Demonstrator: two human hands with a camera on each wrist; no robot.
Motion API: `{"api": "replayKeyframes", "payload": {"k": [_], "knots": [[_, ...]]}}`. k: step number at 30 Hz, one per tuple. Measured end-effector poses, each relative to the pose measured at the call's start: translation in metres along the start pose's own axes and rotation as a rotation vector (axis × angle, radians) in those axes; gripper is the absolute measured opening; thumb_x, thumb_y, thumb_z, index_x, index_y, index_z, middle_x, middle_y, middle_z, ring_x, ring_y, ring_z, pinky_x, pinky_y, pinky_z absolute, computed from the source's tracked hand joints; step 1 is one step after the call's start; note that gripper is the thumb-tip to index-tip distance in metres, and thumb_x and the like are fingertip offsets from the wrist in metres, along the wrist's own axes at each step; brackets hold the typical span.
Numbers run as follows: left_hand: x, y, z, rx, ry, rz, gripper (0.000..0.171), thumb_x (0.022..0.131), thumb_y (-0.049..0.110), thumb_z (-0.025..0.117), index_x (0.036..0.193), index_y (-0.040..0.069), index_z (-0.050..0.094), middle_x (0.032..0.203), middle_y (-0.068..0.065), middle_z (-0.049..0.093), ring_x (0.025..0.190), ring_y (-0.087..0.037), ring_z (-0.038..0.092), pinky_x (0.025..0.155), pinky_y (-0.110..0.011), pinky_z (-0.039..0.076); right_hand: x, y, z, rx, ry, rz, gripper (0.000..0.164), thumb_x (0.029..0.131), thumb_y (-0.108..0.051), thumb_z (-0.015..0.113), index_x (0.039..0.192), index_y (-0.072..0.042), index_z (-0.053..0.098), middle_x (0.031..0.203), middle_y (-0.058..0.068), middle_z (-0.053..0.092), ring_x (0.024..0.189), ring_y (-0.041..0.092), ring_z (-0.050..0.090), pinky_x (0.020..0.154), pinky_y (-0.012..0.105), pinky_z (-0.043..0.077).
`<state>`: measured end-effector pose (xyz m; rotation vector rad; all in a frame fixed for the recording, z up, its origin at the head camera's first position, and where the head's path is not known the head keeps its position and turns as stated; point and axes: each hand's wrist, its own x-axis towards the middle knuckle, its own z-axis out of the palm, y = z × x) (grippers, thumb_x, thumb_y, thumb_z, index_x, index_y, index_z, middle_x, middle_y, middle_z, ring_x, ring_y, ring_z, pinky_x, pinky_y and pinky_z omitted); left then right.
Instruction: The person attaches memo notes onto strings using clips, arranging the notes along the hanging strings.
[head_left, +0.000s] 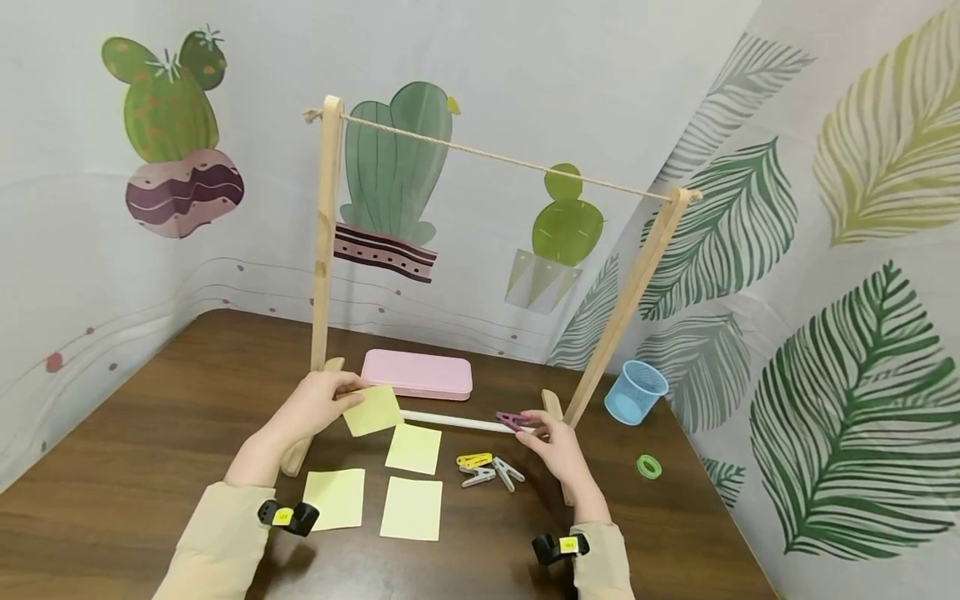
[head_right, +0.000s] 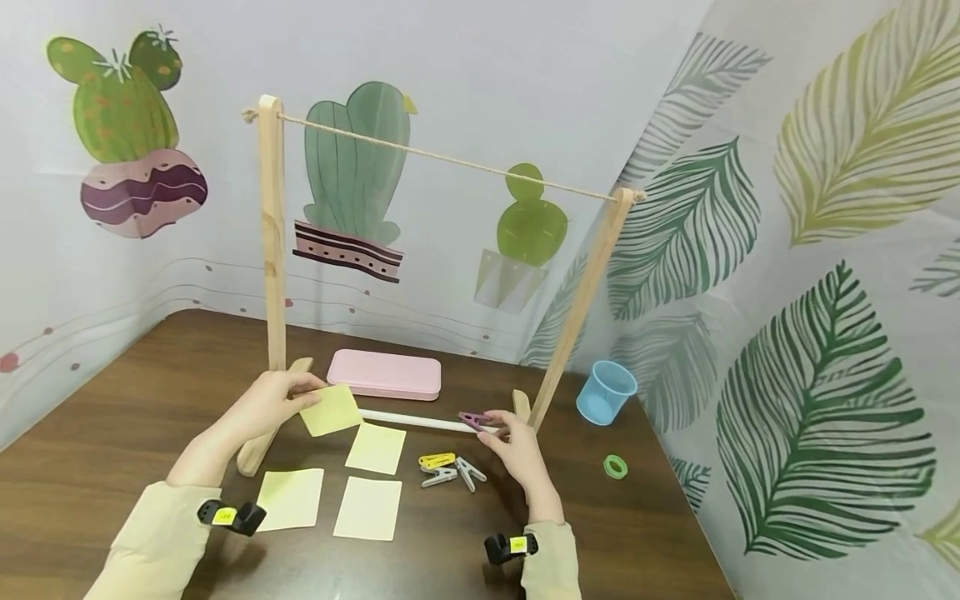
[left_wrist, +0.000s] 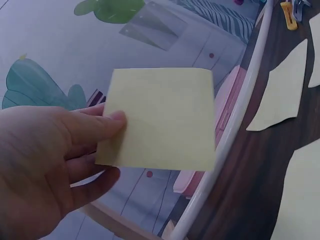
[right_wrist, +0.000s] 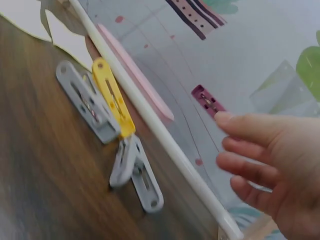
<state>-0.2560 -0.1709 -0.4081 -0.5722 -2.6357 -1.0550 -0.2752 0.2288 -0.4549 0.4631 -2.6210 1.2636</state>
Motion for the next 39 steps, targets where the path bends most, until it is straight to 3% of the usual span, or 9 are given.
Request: {"api": "replayKeyframes", "payload": {"k": [9, 15, 19, 23, 27, 30, 32, 39], "knots": [[0.002, 0.008, 0.005, -0.006, 0.071, -0.005, 0.013, 0.089, 0.006, 0.069, 0.101, 0.004, 0.073, 0.094, -0.010, 0.075, 0.086, -0.025, 0.069, 0.072, -0.038, 0.054, 0.012, -0.021, 0.010, 0.156, 0.059, 0.006, 0.033, 0.087, -0.006, 0.072, 0.119, 0.001, 0.065, 0.092, 0.018, 0.071, 0.080, 0.014, 0.064, 0.068, 0.022, 0.049], [0.004, 0.018, 0.006, -0.100, 0.127, -0.013, 0.015, 0.089, 0.007, 0.069, 0.103, 0.001, 0.073, 0.095, -0.012, 0.074, 0.083, -0.021, 0.068, 0.068, -0.027, 0.053, 0.018, -0.034, 0.013, 0.202, 0.047, 0.011, 0.034, 0.087, -0.004, 0.072, 0.120, 0.001, 0.065, 0.091, 0.017, 0.070, 0.078, 0.008, 0.061, 0.069, 0.020, 0.049], [0.003, 0.026, -0.001, -0.173, 0.186, -0.047, 0.016, 0.091, 0.012, 0.069, 0.103, 0.002, 0.073, 0.094, -0.012, 0.074, 0.080, -0.018, 0.068, 0.065, -0.022, 0.052, 0.019, -0.057, 0.013, 0.226, 0.049, -0.005, 0.033, 0.088, -0.002, 0.069, 0.120, 0.004, 0.064, 0.091, 0.021, 0.068, 0.079, 0.010, 0.061, 0.072, 0.023, 0.050], [0.003, 0.030, -0.009, -0.189, 0.238, -0.086, 0.020, 0.092, 0.016, 0.069, 0.105, 0.002, 0.074, 0.095, -0.012, 0.076, 0.083, -0.021, 0.070, 0.067, -0.020, 0.052, 0.025, -0.088, 0.010, 0.207, 0.078, -0.064, 0.034, 0.089, -0.002, 0.067, 0.121, 0.008, 0.062, 0.099, 0.024, 0.068, 0.086, 0.013, 0.063, 0.080, 0.024, 0.051], [0.007, 0.030, -0.016, -0.182, 0.296, -0.110, 0.024, 0.091, 0.017, 0.069, 0.107, -0.001, 0.073, 0.099, -0.016, 0.075, 0.088, -0.029, 0.072, 0.073, -0.029, 0.056, 0.044, -0.102, 0.011, 0.189, 0.104, -0.148, 0.036, 0.090, -0.002, 0.067, 0.124, 0.008, 0.060, 0.106, 0.024, 0.067, 0.097, 0.023, 0.067, 0.088, 0.027, 0.053], [0.012, 0.030, -0.021, -0.184, 0.334, -0.117, 0.025, 0.091, 0.016, 0.069, 0.108, -0.002, 0.072, 0.100, -0.019, 0.074, 0.092, -0.034, 0.072, 0.079, -0.040, 0.057, 0.066, -0.105, 0.013, 0.193, 0.075, -0.204, 0.040, 0.090, -0.005, 0.068, 0.128, 0.005, 0.058, 0.109, 0.023, 0.066, 0.102, 0.032, 0.066, 0.092, 0.036, 0.053], [0.015, 0.031, -0.024, -0.180, 0.351, -0.113, 0.025, 0.091, 0.016, 0.070, 0.108, -0.003, 0.071, 0.100, -0.019, 0.074, 0.092, -0.034, 0.072, 0.080, -0.041, 0.057, 0.080, -0.111, 0.013, 0.188, 0.052, -0.231, 0.043, 0.090, -0.008, 0.070, 0.130, 0.003, 0.057, 0.110, 0.022, 0.066, 0.102, 0.034, 0.065, 0.093, 0.039, 0.053], [0.028, 0.042, -0.043, -0.143, 0.409, -0.042, 0.024, 0.089, 0.014, 0.071, 0.105, -0.003, 0.073, 0.094, -0.019, 0.075, 0.084, -0.034, 0.073, 0.068, -0.011, 0.047, 0.112, -0.167, -0.003, 0.221, 0.006, -0.295, 0.035, 0.084, -0.005, 0.075, 0.115, 0.004, 0.060, 0.105, 0.020, 0.069, 0.098, 0.031, 0.067, 0.092, 0.034, 0.054]]}}
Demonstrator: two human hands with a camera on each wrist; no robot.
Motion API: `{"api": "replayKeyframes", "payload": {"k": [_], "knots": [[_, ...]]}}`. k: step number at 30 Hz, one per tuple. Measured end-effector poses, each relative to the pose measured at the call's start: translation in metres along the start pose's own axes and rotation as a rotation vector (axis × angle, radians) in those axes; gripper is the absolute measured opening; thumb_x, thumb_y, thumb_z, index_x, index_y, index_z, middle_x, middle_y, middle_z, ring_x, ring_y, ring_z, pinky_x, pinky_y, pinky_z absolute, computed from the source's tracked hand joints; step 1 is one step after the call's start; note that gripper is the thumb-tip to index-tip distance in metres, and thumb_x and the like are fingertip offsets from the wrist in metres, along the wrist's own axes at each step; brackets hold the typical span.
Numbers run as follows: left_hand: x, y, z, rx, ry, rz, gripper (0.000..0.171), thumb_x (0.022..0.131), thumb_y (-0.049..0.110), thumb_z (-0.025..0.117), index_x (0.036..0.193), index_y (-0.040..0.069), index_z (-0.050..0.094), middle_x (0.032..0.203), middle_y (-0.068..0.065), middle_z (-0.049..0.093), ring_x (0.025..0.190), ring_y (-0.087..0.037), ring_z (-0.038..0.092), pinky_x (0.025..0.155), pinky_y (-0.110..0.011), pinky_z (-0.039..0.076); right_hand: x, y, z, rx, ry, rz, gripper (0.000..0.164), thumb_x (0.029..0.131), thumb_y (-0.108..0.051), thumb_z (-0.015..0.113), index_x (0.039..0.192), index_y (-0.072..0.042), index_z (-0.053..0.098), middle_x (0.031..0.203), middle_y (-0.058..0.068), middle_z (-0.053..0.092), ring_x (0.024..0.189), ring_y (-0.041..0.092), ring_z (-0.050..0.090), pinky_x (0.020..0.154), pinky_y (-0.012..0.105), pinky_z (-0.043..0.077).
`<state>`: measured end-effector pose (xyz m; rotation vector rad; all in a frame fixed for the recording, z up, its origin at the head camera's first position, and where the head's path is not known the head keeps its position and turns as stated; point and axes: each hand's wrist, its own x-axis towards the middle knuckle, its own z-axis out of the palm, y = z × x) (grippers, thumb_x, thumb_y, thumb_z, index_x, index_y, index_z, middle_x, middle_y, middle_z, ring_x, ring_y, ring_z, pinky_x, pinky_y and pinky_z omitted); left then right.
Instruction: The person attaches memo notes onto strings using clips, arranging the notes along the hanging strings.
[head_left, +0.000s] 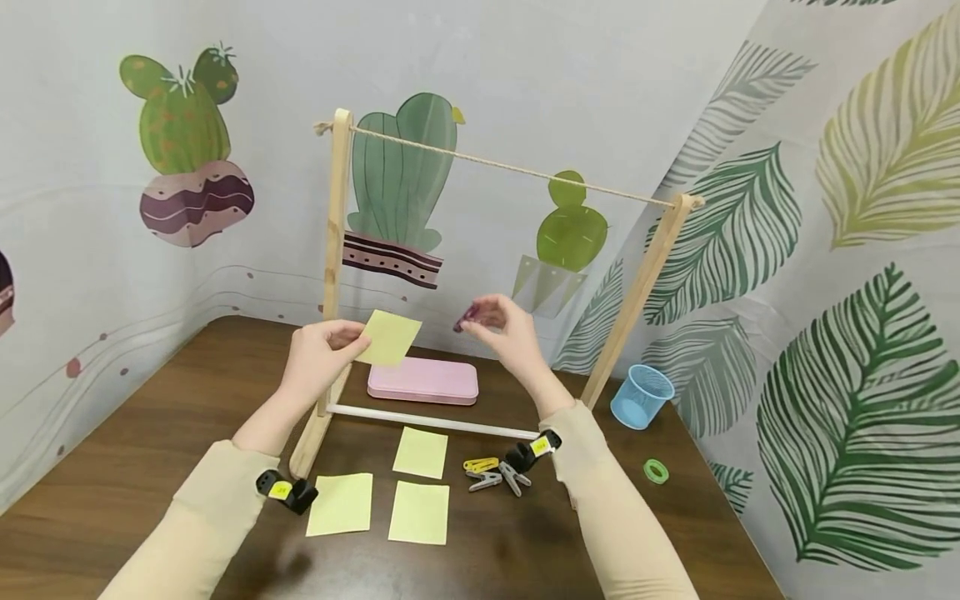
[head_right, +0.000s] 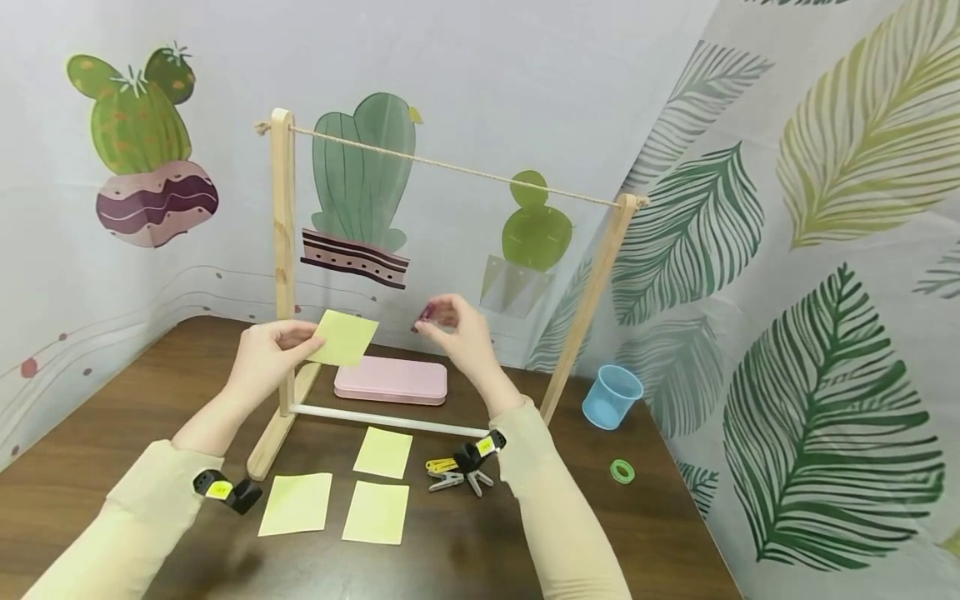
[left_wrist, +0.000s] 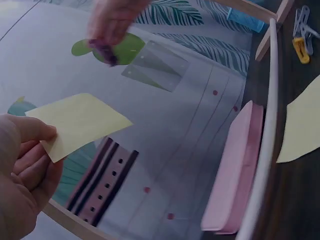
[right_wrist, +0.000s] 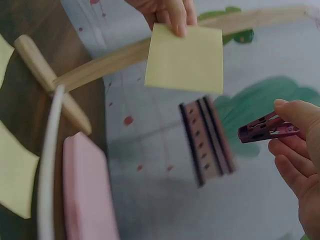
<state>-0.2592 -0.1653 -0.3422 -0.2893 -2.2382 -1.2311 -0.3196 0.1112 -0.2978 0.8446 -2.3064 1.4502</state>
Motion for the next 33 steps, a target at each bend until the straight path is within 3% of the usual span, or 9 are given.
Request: {"api": "replayKeyframes", "payload": {"k": [5, 8, 11, 13, 18, 24, 28, 33], "knots": [[0.017, 0.014, -0.013, 0.010, 0.036, 0.059, 0.025, 0.089, 0.015, 0.072, 0.105, -0.003, 0.073, 0.094, -0.019, 0.075, 0.082, -0.031, 0.074, 0.066, -0.004, 0.043, 0.028, -0.039, -0.005, -0.028, -0.018, -0.089, 0.036, 0.084, -0.004, 0.075, 0.116, 0.005, 0.061, 0.113, 0.019, 0.068, 0.106, 0.029, 0.067, 0.096, 0.032, 0.052], [0.027, 0.023, -0.022, 0.017, 0.058, 0.064, 0.025, 0.088, 0.017, 0.073, 0.104, -0.002, 0.074, 0.093, -0.018, 0.075, 0.075, -0.009, 0.071, 0.064, -0.004, 0.042, 0.042, -0.063, -0.007, -0.029, -0.029, -0.149, 0.037, 0.084, -0.003, 0.074, 0.117, 0.006, 0.060, 0.116, 0.020, 0.067, 0.110, 0.029, 0.066, 0.096, 0.029, 0.052], [0.036, 0.033, -0.030, 0.012, 0.078, 0.072, 0.025, 0.088, 0.019, 0.073, 0.103, -0.001, 0.075, 0.092, -0.018, 0.075, 0.069, 0.016, 0.059, 0.062, -0.004, 0.042, 0.055, -0.087, -0.008, -0.010, -0.034, -0.216, 0.038, 0.084, -0.001, 0.074, 0.118, 0.007, 0.059, 0.115, 0.021, 0.067, 0.108, 0.029, 0.066, 0.095, 0.026, 0.052], [0.042, 0.041, -0.036, 0.004, 0.096, 0.088, 0.025, 0.088, 0.020, 0.073, 0.102, -0.001, 0.075, 0.092, -0.019, 0.075, 0.066, 0.024, 0.053, 0.061, -0.004, 0.042, 0.062, -0.103, -0.008, 0.014, -0.038, -0.267, 0.038, 0.084, 0.001, 0.073, 0.119, 0.009, 0.059, 0.114, 0.022, 0.067, 0.106, 0.029, 0.066, 0.094, 0.025, 0.052], [0.056, 0.059, -0.048, -0.015, 0.139, 0.139, 0.023, 0.088, 0.017, 0.074, 0.099, -0.003, 0.076, 0.090, -0.021, 0.074, 0.064, 0.026, 0.052, 0.059, -0.003, 0.042, 0.080, -0.141, -0.009, 0.024, -0.039, -0.346, 0.038, 0.085, 0.001, 0.072, 0.119, 0.009, 0.059, 0.112, 0.022, 0.068, 0.104, 0.026, 0.067, 0.094, 0.023, 0.052], [0.068, 0.076, -0.059, -0.038, 0.153, 0.181, 0.022, 0.088, 0.016, 0.074, 0.099, -0.003, 0.076, 0.090, -0.022, 0.074, 0.063, 0.024, 0.054, 0.055, -0.004, 0.042, 0.104, -0.181, -0.015, 0.047, -0.018, -0.328, 0.039, 0.086, 0.001, 0.070, 0.122, 0.009, 0.058, 0.116, 0.021, 0.066, 0.106, 0.022, 0.066, 0.095, 0.021, 0.050], [0.075, 0.085, -0.064, -0.042, 0.182, 0.195, 0.022, 0.088, 0.016, 0.074, 0.100, -0.003, 0.076, 0.091, -0.022, 0.074, 0.064, 0.025, 0.054, 0.057, -0.002, 0.043, 0.122, -0.197, -0.020, 0.048, 0.027, -0.326, 0.038, 0.086, 0.001, 0.069, 0.122, 0.009, 0.058, 0.116, 0.021, 0.065, 0.105, 0.022, 0.065, 0.094, 0.020, 0.050], [0.086, 0.093, -0.064, -0.057, 0.197, 0.165, 0.025, 0.089, 0.020, 0.073, 0.103, -0.001, 0.075, 0.097, -0.020, 0.074, 0.069, 0.025, 0.055, 0.064, -0.002, 0.045, 0.139, -0.209, -0.021, -0.051, 0.067, -0.301, 0.035, 0.087, -0.005, 0.071, 0.120, 0.005, 0.062, 0.113, 0.018, 0.068, 0.101, 0.018, 0.066, 0.091, 0.018, 0.050]]}}
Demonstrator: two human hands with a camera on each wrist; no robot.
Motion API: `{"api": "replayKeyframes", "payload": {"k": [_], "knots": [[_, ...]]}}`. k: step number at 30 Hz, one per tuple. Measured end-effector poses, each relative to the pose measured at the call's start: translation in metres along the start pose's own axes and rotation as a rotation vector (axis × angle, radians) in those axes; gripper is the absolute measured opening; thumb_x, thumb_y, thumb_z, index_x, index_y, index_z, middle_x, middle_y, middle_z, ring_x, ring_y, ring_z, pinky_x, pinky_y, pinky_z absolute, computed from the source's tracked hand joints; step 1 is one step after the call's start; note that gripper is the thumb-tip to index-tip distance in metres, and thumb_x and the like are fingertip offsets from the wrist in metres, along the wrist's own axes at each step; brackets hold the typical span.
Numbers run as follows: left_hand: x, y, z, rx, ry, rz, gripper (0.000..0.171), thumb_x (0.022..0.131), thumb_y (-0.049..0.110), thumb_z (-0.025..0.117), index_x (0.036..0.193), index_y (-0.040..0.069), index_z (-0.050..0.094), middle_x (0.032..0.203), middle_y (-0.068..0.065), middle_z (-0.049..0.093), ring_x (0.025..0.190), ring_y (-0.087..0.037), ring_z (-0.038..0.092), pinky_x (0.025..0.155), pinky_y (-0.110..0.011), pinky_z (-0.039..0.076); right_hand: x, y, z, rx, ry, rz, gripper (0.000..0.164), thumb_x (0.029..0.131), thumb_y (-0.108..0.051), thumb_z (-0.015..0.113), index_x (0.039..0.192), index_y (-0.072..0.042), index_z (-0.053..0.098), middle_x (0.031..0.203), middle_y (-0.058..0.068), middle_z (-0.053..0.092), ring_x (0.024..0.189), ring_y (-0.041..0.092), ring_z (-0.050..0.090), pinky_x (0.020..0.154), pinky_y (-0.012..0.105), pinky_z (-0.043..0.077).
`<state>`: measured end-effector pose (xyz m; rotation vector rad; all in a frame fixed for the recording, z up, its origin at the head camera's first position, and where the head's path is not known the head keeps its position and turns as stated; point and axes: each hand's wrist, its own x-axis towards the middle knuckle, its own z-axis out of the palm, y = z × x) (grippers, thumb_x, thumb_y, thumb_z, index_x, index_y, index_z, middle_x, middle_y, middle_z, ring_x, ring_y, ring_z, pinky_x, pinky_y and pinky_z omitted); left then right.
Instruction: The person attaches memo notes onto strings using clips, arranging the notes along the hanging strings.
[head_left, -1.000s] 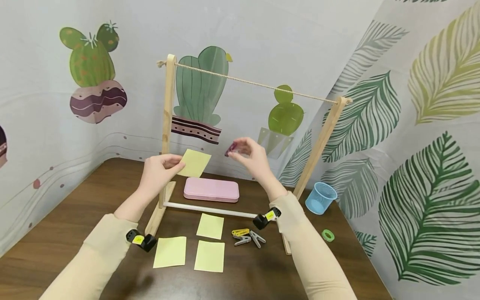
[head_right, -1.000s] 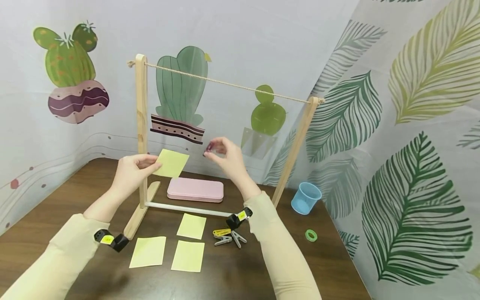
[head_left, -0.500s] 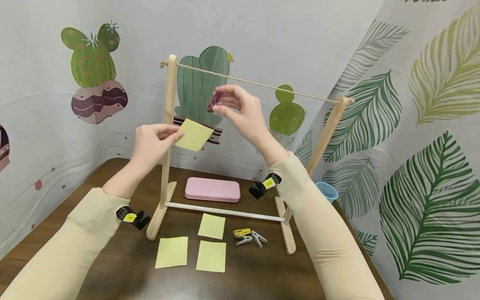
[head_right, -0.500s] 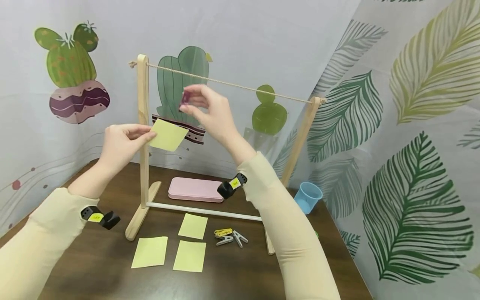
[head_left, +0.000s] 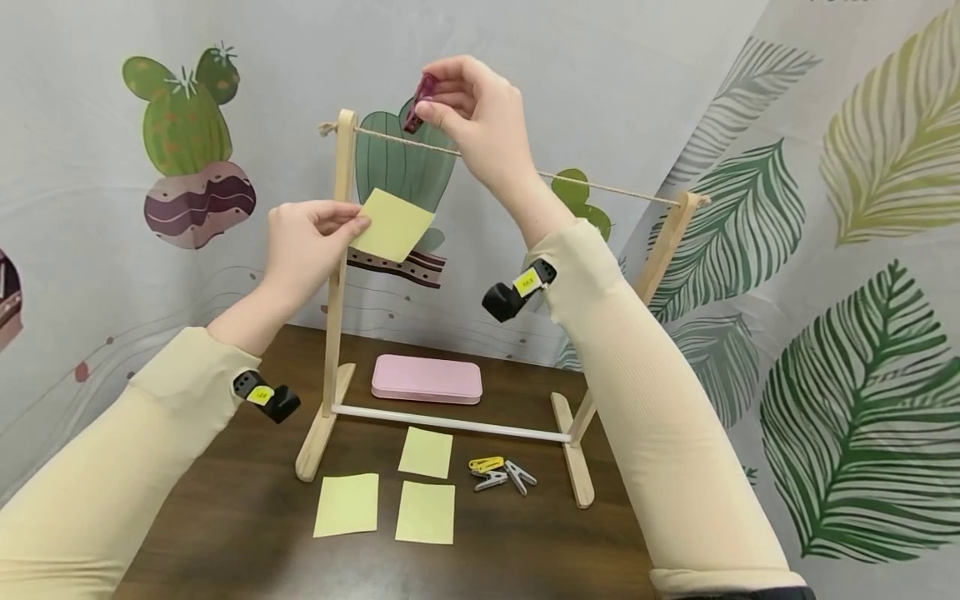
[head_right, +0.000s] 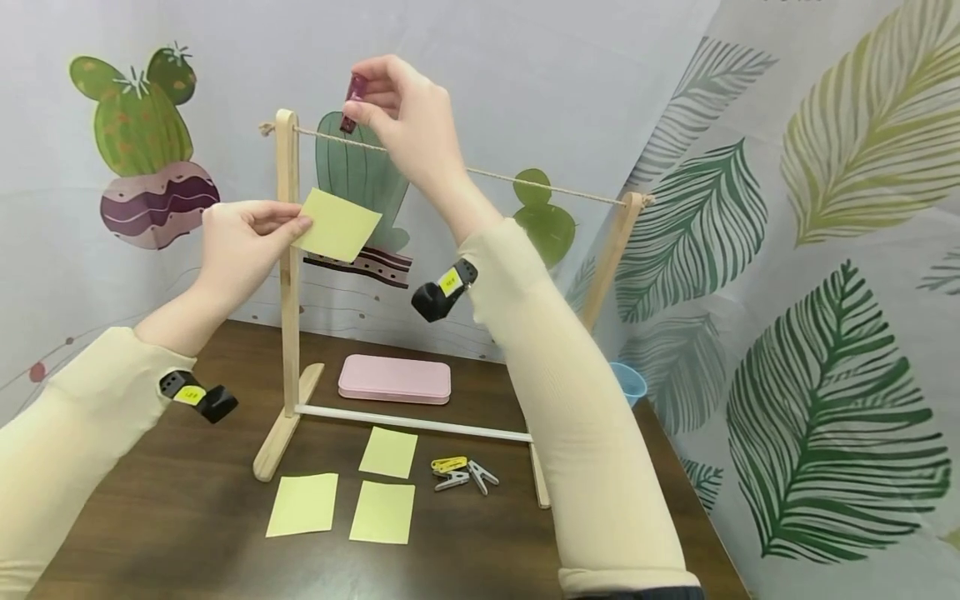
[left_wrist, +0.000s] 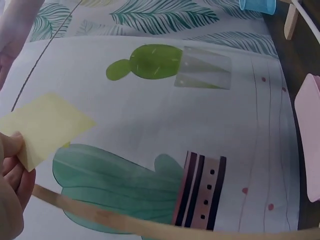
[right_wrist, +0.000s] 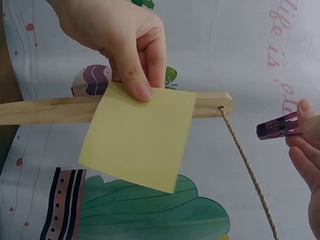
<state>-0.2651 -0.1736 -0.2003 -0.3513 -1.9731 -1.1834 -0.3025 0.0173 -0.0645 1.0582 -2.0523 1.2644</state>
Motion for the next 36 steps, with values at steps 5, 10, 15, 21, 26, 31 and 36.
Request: {"api": "replayKeyframes", "payload": {"k": [5, 10, 15, 21, 26, 31, 36], "knots": [[0.011, 0.005, 0.007, -0.054, 0.058, -0.088, 0.028, 0.089, 0.022, 0.073, 0.106, 0.000, 0.075, 0.102, -0.020, 0.073, 0.077, 0.015, 0.063, 0.071, -0.006, 0.049, 0.012, -0.002, 0.003, -0.098, -0.001, 0.068, 0.033, 0.088, -0.014, 0.072, 0.117, -0.001, 0.065, 0.110, 0.012, 0.071, 0.096, 0.013, 0.069, 0.087, 0.017, 0.051], [0.017, 0.010, 0.012, -0.121, 0.116, -0.182, 0.032, 0.088, 0.024, 0.073, 0.108, -0.002, 0.074, 0.106, -0.020, 0.072, 0.078, 0.010, 0.065, 0.077, -0.012, 0.052, 0.019, -0.001, 0.008, -0.134, 0.032, 0.098, 0.028, 0.088, -0.017, 0.071, 0.113, -0.004, 0.067, 0.105, 0.009, 0.072, 0.089, 0.009, 0.068, 0.082, 0.016, 0.051], [0.020, 0.011, 0.013, -0.159, 0.177, -0.231, 0.032, 0.089, 0.023, 0.073, 0.109, -0.002, 0.073, 0.108, -0.020, 0.072, 0.080, 0.005, 0.066, 0.082, -0.017, 0.054, 0.019, 0.001, 0.013, -0.097, 0.085, 0.076, 0.021, 0.088, -0.016, 0.072, 0.105, -0.003, 0.069, 0.099, 0.008, 0.073, 0.081, 0.008, 0.067, 0.077, 0.016, 0.050], [0.023, 0.014, 0.014, -0.177, 0.206, -0.272, 0.033, 0.088, 0.024, 0.073, 0.110, -0.001, 0.073, 0.110, -0.018, 0.072, 0.085, 0.000, 0.069, 0.084, -0.019, 0.054, 0.020, 0.002, 0.015, -0.072, 0.099, 0.070, 0.015, 0.086, -0.011, 0.074, 0.096, -0.001, 0.070, 0.091, 0.009, 0.074, 0.074, 0.007, 0.065, 0.073, 0.017, 0.050], [0.023, 0.016, 0.016, -0.160, 0.205, -0.269, 0.034, 0.089, 0.025, 0.073, 0.111, -0.001, 0.073, 0.109, -0.018, 0.072, 0.088, -0.003, 0.070, 0.085, -0.020, 0.054, 0.020, 0.003, 0.016, -0.073, 0.088, 0.111, 0.013, 0.086, -0.012, 0.074, 0.093, -0.001, 0.071, 0.087, 0.007, 0.073, 0.072, 0.006, 0.064, 0.071, 0.017, 0.049], [0.022, 0.017, 0.017, -0.154, 0.218, -0.272, 0.033, 0.089, 0.025, 0.073, 0.110, 0.000, 0.073, 0.109, -0.017, 0.072, 0.090, -0.005, 0.071, 0.084, -0.020, 0.055, 0.020, 0.004, 0.017, -0.094, 0.056, 0.148, 0.014, 0.087, -0.013, 0.074, 0.095, -0.002, 0.072, 0.090, 0.008, 0.074, 0.073, 0.006, 0.065, 0.072, 0.017, 0.050], [0.022, 0.017, 0.018, -0.148, 0.218, -0.277, 0.033, 0.089, 0.026, 0.073, 0.111, 0.001, 0.073, 0.110, -0.015, 0.072, 0.094, -0.007, 0.071, 0.084, -0.020, 0.055, 0.021, 0.004, 0.018, -0.141, 0.024, 0.177, 0.015, 0.087, -0.015, 0.073, 0.097, -0.003, 0.072, 0.091, 0.007, 0.074, 0.073, 0.005, 0.064, 0.071, 0.017, 0.049]]}}
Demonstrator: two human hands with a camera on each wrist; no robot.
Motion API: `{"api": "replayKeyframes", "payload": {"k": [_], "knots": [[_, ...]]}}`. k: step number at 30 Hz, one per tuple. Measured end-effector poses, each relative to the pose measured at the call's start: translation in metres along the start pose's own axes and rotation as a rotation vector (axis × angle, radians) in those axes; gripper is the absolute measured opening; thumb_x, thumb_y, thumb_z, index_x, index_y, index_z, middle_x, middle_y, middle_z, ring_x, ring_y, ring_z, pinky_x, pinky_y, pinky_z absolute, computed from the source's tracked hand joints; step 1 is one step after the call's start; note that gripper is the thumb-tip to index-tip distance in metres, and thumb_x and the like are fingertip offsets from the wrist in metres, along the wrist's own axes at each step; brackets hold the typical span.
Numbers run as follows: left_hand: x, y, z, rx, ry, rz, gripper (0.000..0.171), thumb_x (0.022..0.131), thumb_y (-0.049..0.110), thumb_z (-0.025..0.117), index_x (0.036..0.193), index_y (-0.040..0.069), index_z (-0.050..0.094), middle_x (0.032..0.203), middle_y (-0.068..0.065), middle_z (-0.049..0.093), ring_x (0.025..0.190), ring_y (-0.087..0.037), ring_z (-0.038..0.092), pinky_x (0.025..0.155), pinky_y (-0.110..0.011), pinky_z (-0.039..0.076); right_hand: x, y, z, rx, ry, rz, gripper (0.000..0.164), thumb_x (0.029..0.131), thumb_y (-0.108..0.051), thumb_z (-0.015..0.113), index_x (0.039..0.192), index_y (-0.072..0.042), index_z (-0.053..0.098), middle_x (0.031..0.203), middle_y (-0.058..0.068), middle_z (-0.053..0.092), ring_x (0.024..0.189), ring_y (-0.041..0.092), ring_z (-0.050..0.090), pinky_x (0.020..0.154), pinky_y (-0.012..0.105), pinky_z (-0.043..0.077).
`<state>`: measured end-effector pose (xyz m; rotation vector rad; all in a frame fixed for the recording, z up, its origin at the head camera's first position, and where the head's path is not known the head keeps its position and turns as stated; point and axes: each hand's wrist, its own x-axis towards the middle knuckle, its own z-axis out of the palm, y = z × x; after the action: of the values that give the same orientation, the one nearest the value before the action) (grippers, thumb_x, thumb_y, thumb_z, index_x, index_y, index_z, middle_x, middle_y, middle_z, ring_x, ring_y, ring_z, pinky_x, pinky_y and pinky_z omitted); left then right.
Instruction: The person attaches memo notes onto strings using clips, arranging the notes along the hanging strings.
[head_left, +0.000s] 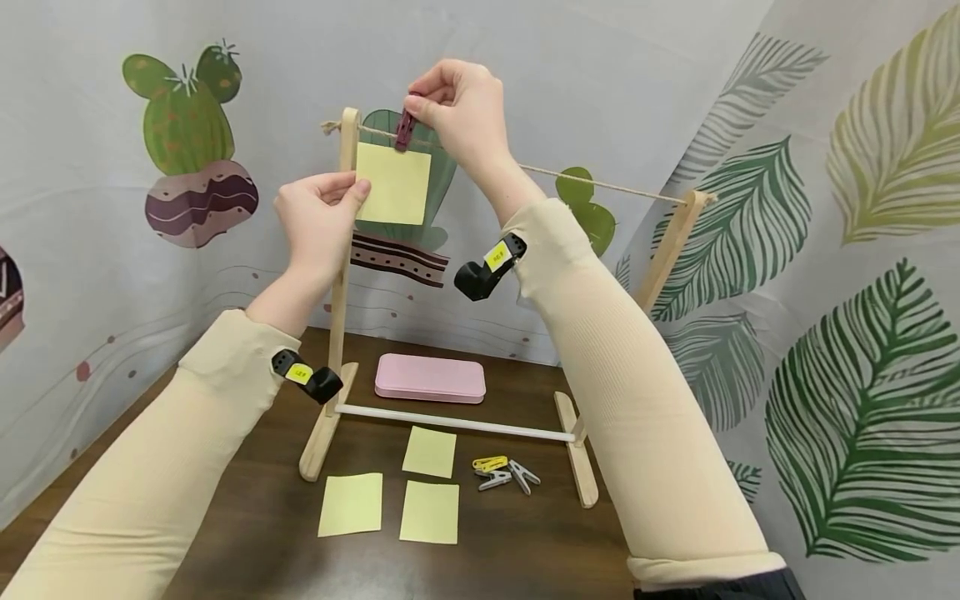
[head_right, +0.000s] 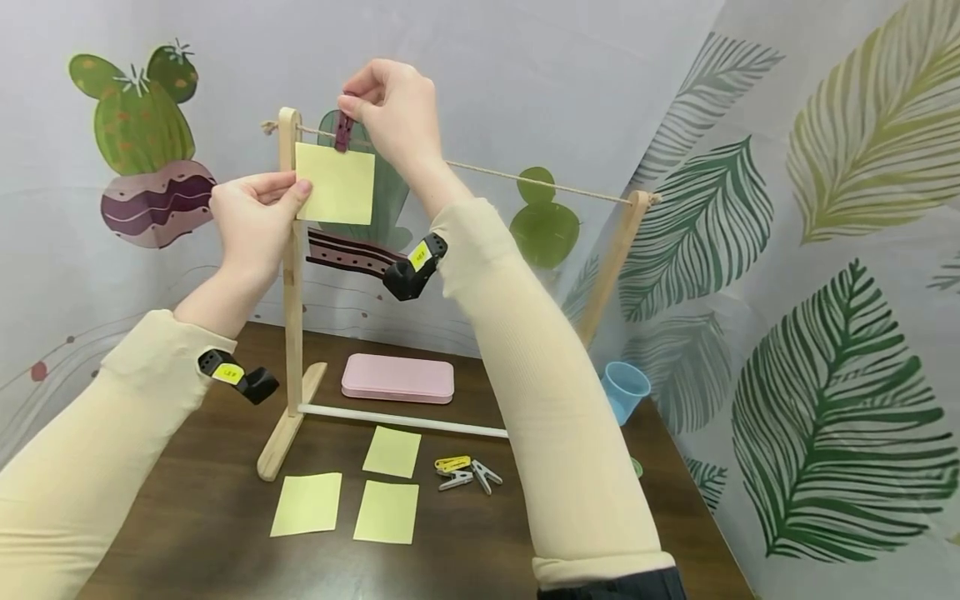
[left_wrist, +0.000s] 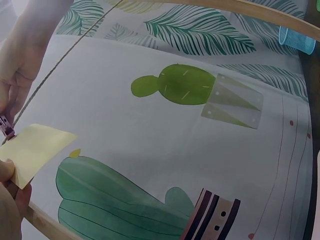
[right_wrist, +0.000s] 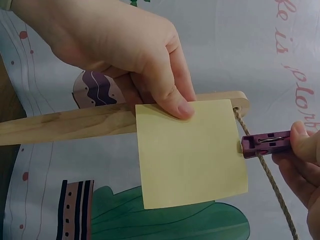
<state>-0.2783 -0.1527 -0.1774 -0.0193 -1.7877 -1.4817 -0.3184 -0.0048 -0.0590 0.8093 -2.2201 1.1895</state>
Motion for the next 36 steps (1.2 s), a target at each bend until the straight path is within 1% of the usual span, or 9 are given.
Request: {"api": "replayKeyframes", "payload": {"k": [8, 13, 16, 27, 30, 33, 36], "knots": [[-0.0005, 0.0009, 0.0013, 0.022, 0.011, 0.003, 0.032, 0.090, 0.026, 0.072, 0.111, 0.001, 0.073, 0.109, -0.015, 0.073, 0.095, -0.009, 0.071, 0.084, -0.020, 0.055, 0.0016, 0.0001, 0.0008, -0.021, -0.066, 0.054, 0.016, 0.089, -0.017, 0.071, 0.101, -0.005, 0.072, 0.091, 0.004, 0.074, 0.077, 0.006, 0.064, 0.076, 0.018, 0.051], [-0.0008, 0.0032, 0.0030, 0.016, 0.009, -0.006, 0.033, 0.090, 0.025, 0.072, 0.113, 0.001, 0.072, 0.111, -0.015, 0.072, 0.100, -0.011, 0.071, 0.086, -0.021, 0.054, 0.0025, -0.0002, 0.0017, -0.066, -0.099, 0.065, 0.020, 0.091, -0.018, 0.069, 0.106, -0.006, 0.072, 0.100, 0.006, 0.073, 0.083, 0.007, 0.065, 0.079, 0.017, 0.052], [-0.0010, 0.0040, 0.0037, 0.008, 0.011, -0.008, 0.034, 0.090, 0.025, 0.072, 0.113, 0.001, 0.072, 0.112, -0.014, 0.071, 0.101, -0.012, 0.070, 0.087, -0.021, 0.054, 0.0041, -0.0001, 0.0025, -0.066, -0.123, 0.083, 0.022, 0.092, -0.018, 0.068, 0.110, -0.006, 0.071, 0.105, 0.007, 0.073, 0.089, 0.009, 0.066, 0.081, 0.016, 0.052], [-0.0013, 0.0022, 0.0041, -0.008, 0.010, -0.009, 0.034, 0.090, 0.025, 0.072, 0.113, 0.001, 0.072, 0.113, -0.014, 0.071, 0.102, -0.010, 0.070, 0.088, -0.021, 0.054, 0.0054, -0.0015, 0.0021, -0.097, -0.228, 0.139, 0.031, 0.094, -0.021, 0.066, 0.123, -0.009, 0.068, 0.118, 0.004, 0.071, 0.103, 0.008, 0.066, 0.087, 0.016, 0.050], [-0.0021, 0.0027, 0.0036, -0.009, 0.010, -0.003, 0.034, 0.090, 0.025, 0.072, 0.113, 0.001, 0.072, 0.112, -0.014, 0.071, 0.101, -0.010, 0.070, 0.087, -0.021, 0.054, 0.0044, -0.0022, 0.0009, -0.111, -0.247, 0.141, 0.034, 0.094, -0.024, 0.065, 0.126, -0.010, 0.066, 0.121, 0.003, 0.070, 0.106, 0.008, 0.065, 0.090, 0.016, 0.049], [-0.0026, 0.0039, 0.0028, -0.028, 0.005, 0.002, 0.034, 0.089, 0.025, 0.072, 0.113, 0.001, 0.072, 0.112, -0.014, 0.072, 0.099, -0.008, 0.070, 0.087, -0.021, 0.054, 0.0031, -0.0030, -0.0005, -0.132, -0.252, 0.126, 0.037, 0.095, -0.026, 0.064, 0.129, -0.012, 0.064, 0.124, 0.002, 0.069, 0.110, 0.007, 0.063, 0.092, 0.015, 0.047], [-0.0046, 0.0078, 0.0039, -0.061, 0.004, -0.018, 0.034, 0.088, 0.026, 0.074, 0.112, 0.001, 0.073, 0.111, -0.015, 0.072, 0.096, -0.006, 0.070, 0.086, -0.020, 0.054, 0.0015, -0.0014, -0.0046, -0.139, -0.252, 0.111, 0.040, 0.095, -0.028, 0.064, 0.131, -0.012, 0.062, 0.127, 0.001, 0.068, 0.113, 0.006, 0.062, 0.093, 0.015, 0.046]]}}
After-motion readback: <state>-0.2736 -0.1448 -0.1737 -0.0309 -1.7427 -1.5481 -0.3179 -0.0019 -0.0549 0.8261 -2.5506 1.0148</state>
